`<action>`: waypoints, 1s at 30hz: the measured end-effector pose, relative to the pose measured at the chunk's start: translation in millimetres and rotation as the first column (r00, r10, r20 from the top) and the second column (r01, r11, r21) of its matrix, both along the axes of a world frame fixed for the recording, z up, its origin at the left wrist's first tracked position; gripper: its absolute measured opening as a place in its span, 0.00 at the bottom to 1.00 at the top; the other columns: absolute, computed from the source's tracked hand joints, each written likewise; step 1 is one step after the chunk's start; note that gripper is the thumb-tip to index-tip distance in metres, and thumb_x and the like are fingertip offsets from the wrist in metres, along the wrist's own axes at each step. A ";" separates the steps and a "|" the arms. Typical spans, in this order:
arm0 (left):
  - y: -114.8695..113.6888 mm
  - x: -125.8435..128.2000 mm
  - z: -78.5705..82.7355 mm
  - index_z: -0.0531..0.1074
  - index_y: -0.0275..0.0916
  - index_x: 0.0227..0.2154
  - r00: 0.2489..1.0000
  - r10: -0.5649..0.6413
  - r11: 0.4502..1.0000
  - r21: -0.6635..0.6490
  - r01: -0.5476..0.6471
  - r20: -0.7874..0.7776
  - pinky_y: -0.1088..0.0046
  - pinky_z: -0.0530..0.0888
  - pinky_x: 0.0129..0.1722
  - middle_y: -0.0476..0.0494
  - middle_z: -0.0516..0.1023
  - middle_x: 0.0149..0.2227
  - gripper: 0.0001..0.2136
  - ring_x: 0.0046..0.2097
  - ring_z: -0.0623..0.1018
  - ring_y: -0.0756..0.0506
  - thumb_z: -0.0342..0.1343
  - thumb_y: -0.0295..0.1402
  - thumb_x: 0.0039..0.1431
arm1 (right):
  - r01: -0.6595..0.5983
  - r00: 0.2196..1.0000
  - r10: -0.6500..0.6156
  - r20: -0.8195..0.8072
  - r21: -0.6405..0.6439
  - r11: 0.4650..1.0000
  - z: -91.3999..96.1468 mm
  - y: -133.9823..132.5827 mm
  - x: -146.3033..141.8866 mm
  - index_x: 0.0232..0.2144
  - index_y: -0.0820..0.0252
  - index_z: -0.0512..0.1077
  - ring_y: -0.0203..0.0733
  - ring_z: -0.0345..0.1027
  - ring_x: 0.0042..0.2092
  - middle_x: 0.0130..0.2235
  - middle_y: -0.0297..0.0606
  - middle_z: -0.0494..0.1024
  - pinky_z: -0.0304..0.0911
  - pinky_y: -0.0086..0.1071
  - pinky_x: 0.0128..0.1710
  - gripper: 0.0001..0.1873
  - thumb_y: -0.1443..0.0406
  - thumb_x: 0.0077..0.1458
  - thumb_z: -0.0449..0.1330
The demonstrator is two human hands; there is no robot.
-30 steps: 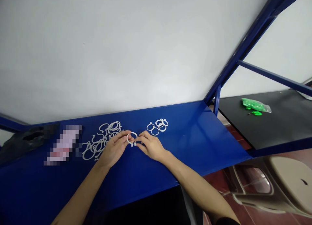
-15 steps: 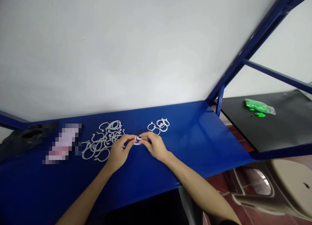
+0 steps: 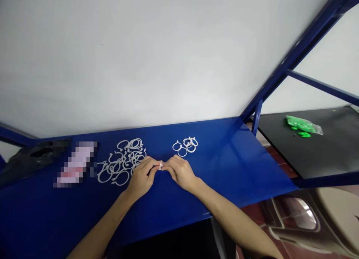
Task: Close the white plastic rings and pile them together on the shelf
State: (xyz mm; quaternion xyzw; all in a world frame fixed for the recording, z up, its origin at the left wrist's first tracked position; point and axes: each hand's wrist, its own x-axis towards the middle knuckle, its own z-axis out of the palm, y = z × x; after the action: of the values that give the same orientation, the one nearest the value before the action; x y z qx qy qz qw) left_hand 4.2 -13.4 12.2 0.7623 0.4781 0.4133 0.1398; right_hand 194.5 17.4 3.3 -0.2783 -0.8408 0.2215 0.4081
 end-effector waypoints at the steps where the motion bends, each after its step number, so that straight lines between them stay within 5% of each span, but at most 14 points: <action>1: 1.4 -2.2 1.4 0.75 0.42 0.38 0.999 0.000 1.000 0.007 0.000 -0.047 0.64 0.74 0.44 0.45 0.81 0.36 0.10 0.40 0.78 0.45 0.48 0.30 0.68 | 0.034 0.999 -0.034 0.010 0.006 0.999 0.0 1.7 -0.3 0.40 0.54 0.75 0.42 0.73 0.37 0.37 0.38 0.81 0.71 0.36 0.39 0.10 0.64 0.69 0.54; 5: 8.6 -15.3 4.4 0.75 0.42 0.50 0.947 0.167 0.986 0.032 -0.164 -0.276 0.57 0.71 0.51 0.40 0.81 0.44 0.13 0.48 0.76 0.39 0.50 0.35 0.67 | 0.268 0.961 -0.270 0.054 0.051 0.962 -0.3 14.5 3.6 0.43 0.54 0.76 0.44 0.74 0.41 0.40 0.39 0.82 0.71 0.38 0.43 0.09 0.62 0.68 0.56; 9: 13.7 -25.3 -1.3 0.76 0.39 0.48 0.772 0.372 0.916 0.069 -0.395 -0.515 0.54 0.69 0.48 0.35 0.79 0.43 0.16 0.48 0.74 0.33 0.51 0.41 0.65 | 0.494 0.853 -0.511 0.108 0.147 0.857 -0.9 32.3 17.8 0.42 0.54 0.77 0.47 0.71 0.44 0.41 0.41 0.80 0.69 0.42 0.46 0.10 0.62 0.68 0.56; 13: 14.2 -24.8 -9.1 0.77 0.37 0.47 0.681 0.407 0.888 0.089 -0.451 -0.609 0.53 0.68 0.46 0.33 0.79 0.43 0.18 0.48 0.73 0.31 0.50 0.43 0.66 | 0.619 0.736 -0.654 0.172 0.217 0.754 -4.4 44.2 29.7 0.43 0.55 0.78 0.51 0.66 0.42 0.43 0.45 0.76 0.69 0.46 0.44 0.10 0.62 0.66 0.57; 17: 13.0 -23.4 -10.1 0.77 0.37 0.44 0.697 0.387 0.894 0.061 -0.444 -0.604 0.52 0.67 0.45 0.34 0.80 0.42 0.14 0.47 0.73 0.31 0.49 0.37 0.66 | 0.637 0.708 -0.677 0.199 0.235 0.735 -5.1 44.9 32.3 0.44 0.56 0.78 0.53 0.65 0.43 0.44 0.47 0.74 0.69 0.47 0.44 0.11 0.62 0.64 0.59; 22: 13.5 -23.1 -7.4 0.75 0.38 0.43 0.767 0.401 0.895 0.036 -0.444 -0.501 0.53 0.67 0.45 0.37 0.81 0.40 0.10 0.46 0.75 0.33 0.49 0.29 0.63 | 0.600 0.760 -0.634 0.146 0.220 0.769 3.0 38.0 28.8 0.46 0.56 0.78 0.51 0.65 0.44 0.44 0.46 0.74 0.69 0.47 0.46 0.11 0.62 0.65 0.57; 27: 15.5 -21.2 -5.1 0.73 0.37 0.46 0.866 0.459 0.887 0.046 -0.459 -0.200 0.56 0.71 0.48 0.38 0.81 0.41 0.12 0.46 0.77 0.37 0.50 0.29 0.61 | 0.429 0.886 -0.450 0.109 0.175 0.886 5.7 28.1 18.7 0.45 0.55 0.77 0.49 0.68 0.45 0.43 0.44 0.75 0.70 0.43 0.46 0.11 0.63 0.67 0.55; 30: 15.8 -22.7 -3.8 0.74 0.39 0.45 0.906 0.423 0.904 -0.065 -0.422 -0.001 0.62 0.75 0.44 0.40 0.81 0.41 0.12 0.42 0.79 0.41 0.50 0.33 0.62 | 0.271 0.947 -0.286 0.146 0.116 0.956 5.1 20.2 9.7 0.48 0.56 0.75 0.47 0.71 0.46 0.44 0.44 0.78 0.70 0.42 0.48 0.12 0.63 0.68 0.54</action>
State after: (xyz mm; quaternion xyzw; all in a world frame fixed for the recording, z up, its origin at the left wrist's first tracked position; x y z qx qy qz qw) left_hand -18.5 2.4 8.4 0.6332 0.6437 0.4232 0.0741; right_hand 204.2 37.6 8.4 -0.3917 -0.8327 0.0986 0.3787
